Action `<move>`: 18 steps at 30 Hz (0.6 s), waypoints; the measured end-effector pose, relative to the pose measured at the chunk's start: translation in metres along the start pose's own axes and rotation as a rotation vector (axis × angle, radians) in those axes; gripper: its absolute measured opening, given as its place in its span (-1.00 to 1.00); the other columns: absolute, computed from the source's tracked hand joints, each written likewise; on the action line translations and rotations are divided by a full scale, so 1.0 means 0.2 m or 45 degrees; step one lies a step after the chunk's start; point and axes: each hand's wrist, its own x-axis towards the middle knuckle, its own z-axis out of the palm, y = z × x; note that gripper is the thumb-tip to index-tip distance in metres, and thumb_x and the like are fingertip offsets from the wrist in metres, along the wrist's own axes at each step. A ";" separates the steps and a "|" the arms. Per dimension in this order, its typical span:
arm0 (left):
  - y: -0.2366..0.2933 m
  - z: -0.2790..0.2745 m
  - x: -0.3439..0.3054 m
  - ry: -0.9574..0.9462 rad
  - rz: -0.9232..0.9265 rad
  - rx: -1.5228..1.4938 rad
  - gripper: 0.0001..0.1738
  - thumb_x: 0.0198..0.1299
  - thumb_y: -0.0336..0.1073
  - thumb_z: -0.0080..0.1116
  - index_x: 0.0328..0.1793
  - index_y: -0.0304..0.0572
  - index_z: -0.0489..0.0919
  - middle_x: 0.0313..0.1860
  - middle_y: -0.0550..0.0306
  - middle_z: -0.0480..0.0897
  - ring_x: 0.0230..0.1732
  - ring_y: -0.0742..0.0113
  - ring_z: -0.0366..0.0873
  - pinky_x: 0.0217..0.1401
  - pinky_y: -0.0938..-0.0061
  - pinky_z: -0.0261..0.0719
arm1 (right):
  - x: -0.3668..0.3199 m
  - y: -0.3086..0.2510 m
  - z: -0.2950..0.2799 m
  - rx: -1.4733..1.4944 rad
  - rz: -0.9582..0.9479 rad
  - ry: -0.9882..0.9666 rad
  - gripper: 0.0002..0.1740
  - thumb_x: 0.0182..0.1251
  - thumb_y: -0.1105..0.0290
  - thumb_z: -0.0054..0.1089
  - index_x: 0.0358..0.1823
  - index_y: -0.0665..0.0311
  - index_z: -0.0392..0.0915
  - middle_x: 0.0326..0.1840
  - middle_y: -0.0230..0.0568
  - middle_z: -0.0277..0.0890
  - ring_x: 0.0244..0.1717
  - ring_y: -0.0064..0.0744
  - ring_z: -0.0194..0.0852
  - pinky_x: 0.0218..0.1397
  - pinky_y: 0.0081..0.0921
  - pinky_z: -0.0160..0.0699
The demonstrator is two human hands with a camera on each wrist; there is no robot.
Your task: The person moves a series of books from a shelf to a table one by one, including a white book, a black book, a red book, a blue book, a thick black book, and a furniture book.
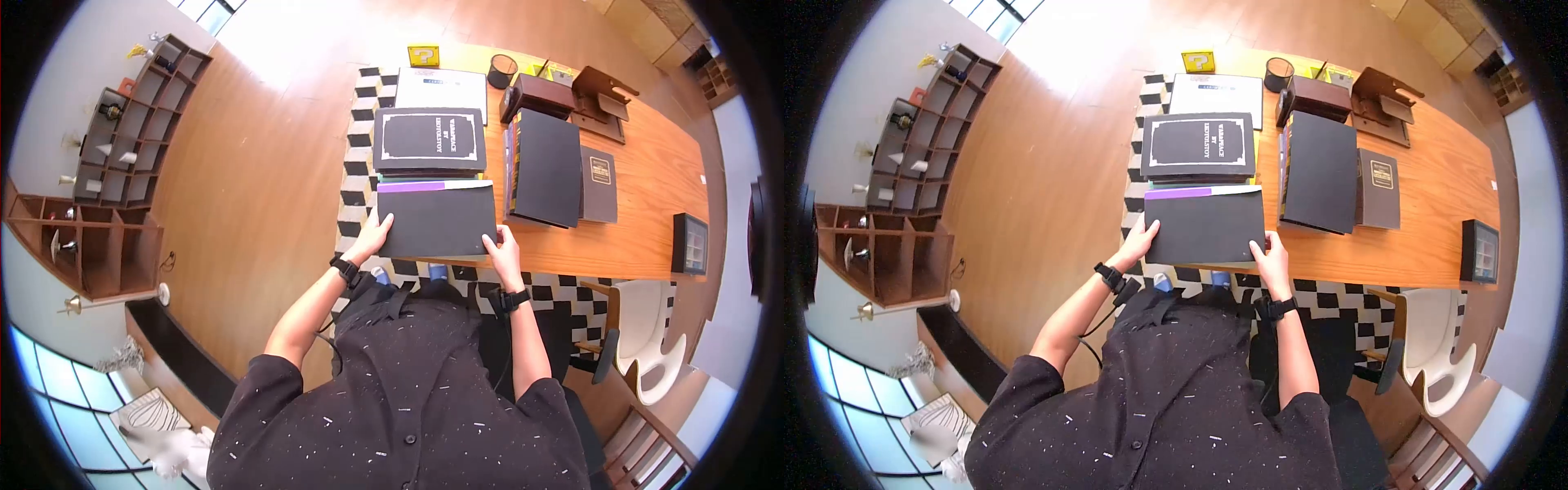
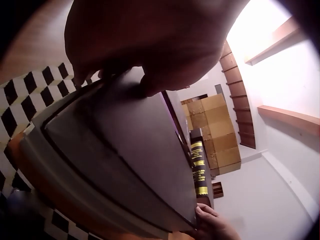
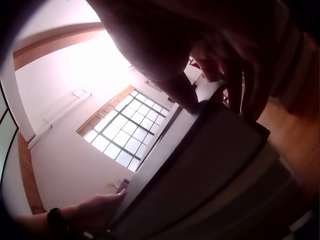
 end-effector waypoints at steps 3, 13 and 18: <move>-0.04 0.02 0.02 0.084 -0.014 0.068 -0.47 0.25 -0.19 -0.08 0.28 -0.31 0.20 0.14 -0.16 0.42 0.20 0.06 0.34 0.25 0.34 0.25 | 0.01 0.00 -0.01 -0.125 -0.049 -0.038 -0.68 0.13 0.37 0.20 -0.16 0.39 0.38 -0.27 -0.15 0.47 -0.25 -0.38 0.45 -0.14 -0.46 0.43; -0.01 -0.11 -0.32 0.132 -0.285 0.247 -0.22 0.27 -0.04 -0.09 0.43 -0.32 -0.13 0.36 -0.27 0.13 0.30 -0.01 0.23 0.32 0.32 0.17 | -0.03 -0.36 -0.07 -0.547 -0.505 0.103 -0.63 0.13 0.29 0.22 -0.13 0.32 0.34 -0.25 -0.14 0.33 -0.28 -0.23 0.34 -0.24 -0.39 0.35; -0.27 -0.29 -0.97 -0.005 -0.336 0.760 -0.45 0.21 -0.12 -0.01 0.28 -0.19 0.24 -0.03 -0.17 0.52 -0.02 0.01 0.51 0.02 0.26 0.45 | -0.07 -0.52 0.16 -0.280 -0.588 -0.450 -0.77 0.15 0.43 0.16 -0.57 0.34 0.34 -0.72 -0.21 0.24 -0.71 -0.45 0.19 -0.61 -0.50 0.20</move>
